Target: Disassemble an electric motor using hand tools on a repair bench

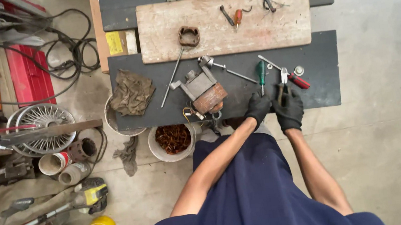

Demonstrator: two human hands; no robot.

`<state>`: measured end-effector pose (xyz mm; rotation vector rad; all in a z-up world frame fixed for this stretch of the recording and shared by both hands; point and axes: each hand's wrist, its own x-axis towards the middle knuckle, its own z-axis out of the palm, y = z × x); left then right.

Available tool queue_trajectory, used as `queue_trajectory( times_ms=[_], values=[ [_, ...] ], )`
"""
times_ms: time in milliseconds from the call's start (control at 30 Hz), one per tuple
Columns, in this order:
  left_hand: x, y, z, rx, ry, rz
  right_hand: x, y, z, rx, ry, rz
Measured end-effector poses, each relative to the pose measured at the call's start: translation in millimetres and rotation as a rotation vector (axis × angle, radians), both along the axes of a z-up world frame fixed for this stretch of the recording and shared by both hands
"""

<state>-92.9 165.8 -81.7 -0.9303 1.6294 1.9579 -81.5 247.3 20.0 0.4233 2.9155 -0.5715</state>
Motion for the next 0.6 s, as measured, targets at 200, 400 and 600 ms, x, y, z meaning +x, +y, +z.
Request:
queue_trajectory(
  times_ms=[200, 400, 600],
  values=[
    [-32.0, -29.4, 35.3, -0.022, 0.166, -0.130, -0.6, -14.7, 48.8, -0.177, -0.039, -0.152],
    [-18.8, -90.1, 135.2, -0.398, 0.352, -0.206, -25.0, -15.2, 9.9, -0.464, -0.269, 0.005],
    [40.6, -180.0, 109.0, -0.624, -0.259, -0.077, -76.8, -23.0, 1.1, -0.627, -0.547, 0.083]
  ],
)
